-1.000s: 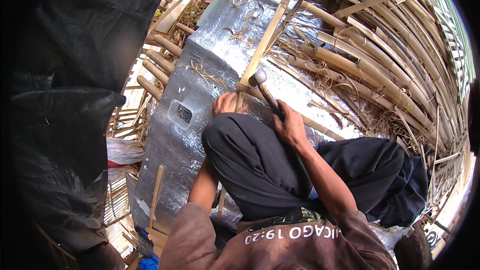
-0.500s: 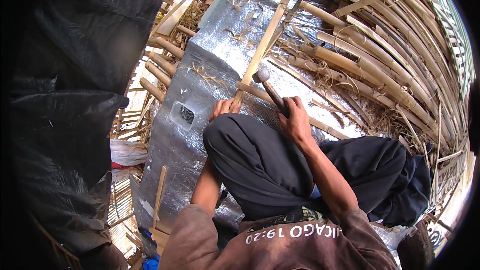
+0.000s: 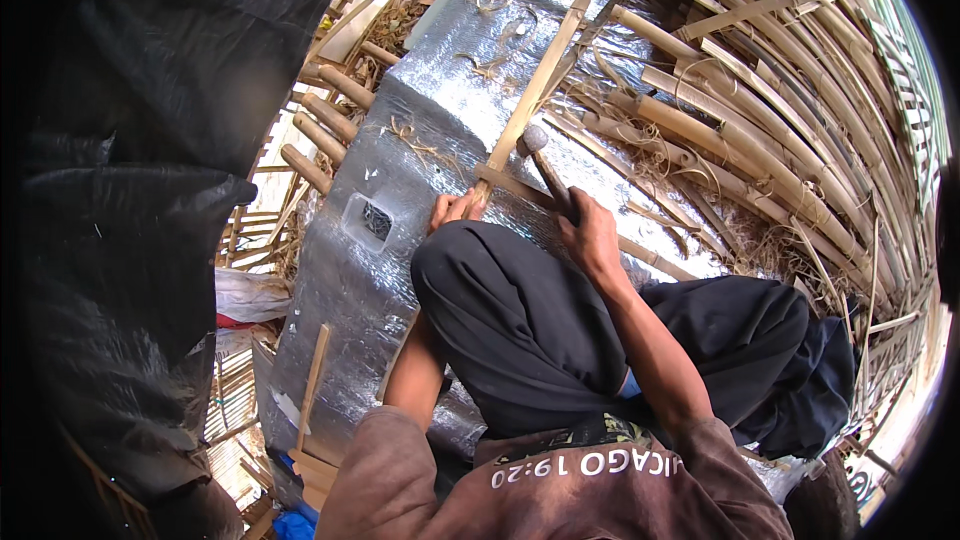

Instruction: The person assembles pieces of bamboo by hand and using a hammer, picking up nails from a plastic container and driving them into the bamboo slats.

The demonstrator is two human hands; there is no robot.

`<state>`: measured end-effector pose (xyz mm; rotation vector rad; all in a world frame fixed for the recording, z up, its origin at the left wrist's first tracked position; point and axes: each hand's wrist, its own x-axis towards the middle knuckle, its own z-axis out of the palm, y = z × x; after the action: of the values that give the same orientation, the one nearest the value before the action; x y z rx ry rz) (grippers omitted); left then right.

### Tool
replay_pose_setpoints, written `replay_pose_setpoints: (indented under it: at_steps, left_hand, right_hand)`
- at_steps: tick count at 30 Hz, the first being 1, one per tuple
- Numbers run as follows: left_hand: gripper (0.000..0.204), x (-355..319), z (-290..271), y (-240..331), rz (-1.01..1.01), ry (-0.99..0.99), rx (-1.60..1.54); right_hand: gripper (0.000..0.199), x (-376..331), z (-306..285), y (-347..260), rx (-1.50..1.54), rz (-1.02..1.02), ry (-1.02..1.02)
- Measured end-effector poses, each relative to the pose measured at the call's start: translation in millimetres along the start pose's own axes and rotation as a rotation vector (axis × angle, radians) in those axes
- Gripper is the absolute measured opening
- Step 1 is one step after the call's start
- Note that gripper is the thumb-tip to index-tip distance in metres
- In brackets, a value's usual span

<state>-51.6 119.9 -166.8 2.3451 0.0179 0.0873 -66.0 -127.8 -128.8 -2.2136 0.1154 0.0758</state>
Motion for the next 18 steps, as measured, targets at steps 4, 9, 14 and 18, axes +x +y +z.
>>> replay_pose_setpoints:
  at_steps: [4, 9, 14, 18]
  left_hand:
    - [0.031, -1.6, 1.1, -2.8, 0.031, 0.004, 0.035]
    - [0.03, -2.3, 3.3, -2.2, 0.064, 0.015, 0.046]
    - [0.03, -5.2, 6.1, -4.4, 0.044, 0.034, -0.012]
    - [0.03, -5.7, 6.4, -8.2, 0.046, 0.015, -0.068]
  right_hand:
    - [0.043, 0.9, -1.2, -6.5, -0.036, 0.074, -0.015]
    - [0.046, -3.5, 1.7, -8.4, -0.129, 0.064, 0.019]
    - [0.042, 0.6, 4.4, -8.3, -0.13, 0.064, 0.044]
    - [0.038, 2.6, -0.2, -15.1, -0.122, 0.091, 0.012]
